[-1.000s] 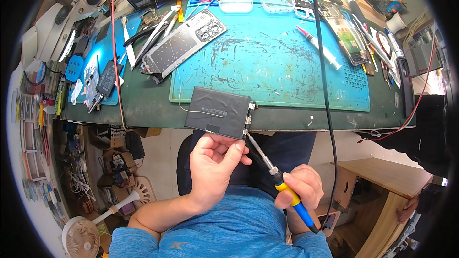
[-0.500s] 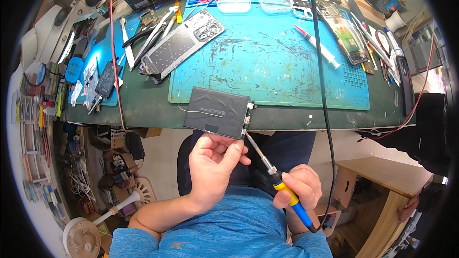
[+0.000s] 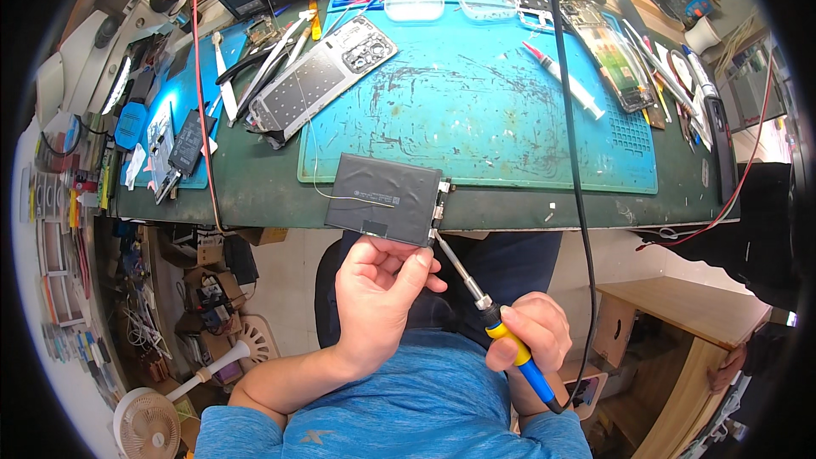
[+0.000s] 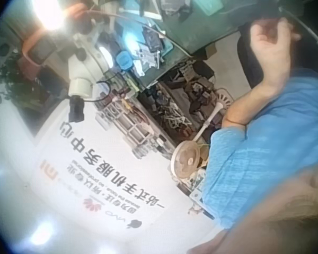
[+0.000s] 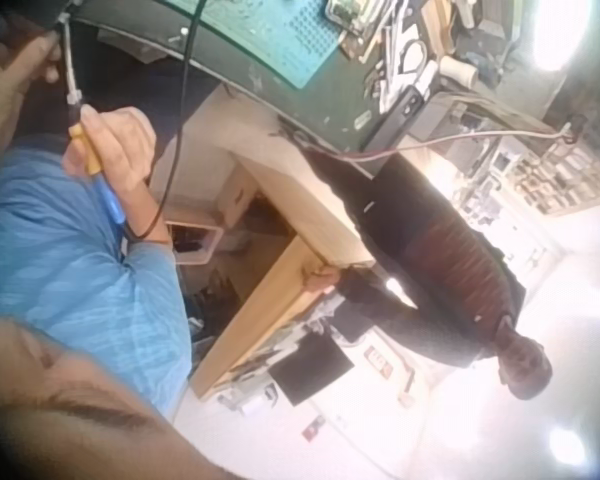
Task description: The person solders wires to a smartphone battery using a soldering iron and flux. They apply flux, heat the contacts, and attach wires to the battery terminals.
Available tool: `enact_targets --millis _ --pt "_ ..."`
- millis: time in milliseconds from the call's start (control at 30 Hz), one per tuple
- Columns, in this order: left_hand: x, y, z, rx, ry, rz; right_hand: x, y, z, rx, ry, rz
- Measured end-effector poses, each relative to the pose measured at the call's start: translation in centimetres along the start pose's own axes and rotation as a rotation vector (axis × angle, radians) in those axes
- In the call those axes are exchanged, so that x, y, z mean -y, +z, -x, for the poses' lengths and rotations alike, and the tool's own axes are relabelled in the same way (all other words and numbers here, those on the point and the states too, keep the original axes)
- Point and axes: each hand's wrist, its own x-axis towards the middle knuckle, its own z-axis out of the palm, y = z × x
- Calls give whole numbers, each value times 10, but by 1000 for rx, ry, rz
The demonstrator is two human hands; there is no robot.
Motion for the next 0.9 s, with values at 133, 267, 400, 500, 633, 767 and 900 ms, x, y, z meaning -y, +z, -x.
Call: enact_targets --millis 133,267,400,500,633,767,900 --pt "1 -1 0 7 4 -5 1 0 -1 4 3 -3" --pt "2 -1 0 6 13 -5 -1 1 1 -7 -7 1" --pt "1 -1 0 1 5 -7 1 2 1 -17 9 1" --pt "0 -1 0 -8 0 -2 1 3 1 -16 11 -4" --pt "2 -1 -1 0 15 -3 0 1 3 -14 -3 -8" --pt "3 -1 1 -15 21 17 0 2 2 -24 -8 -6" --pt "2 0 0 -15 15 2 2 1 4 -28 3 -8"
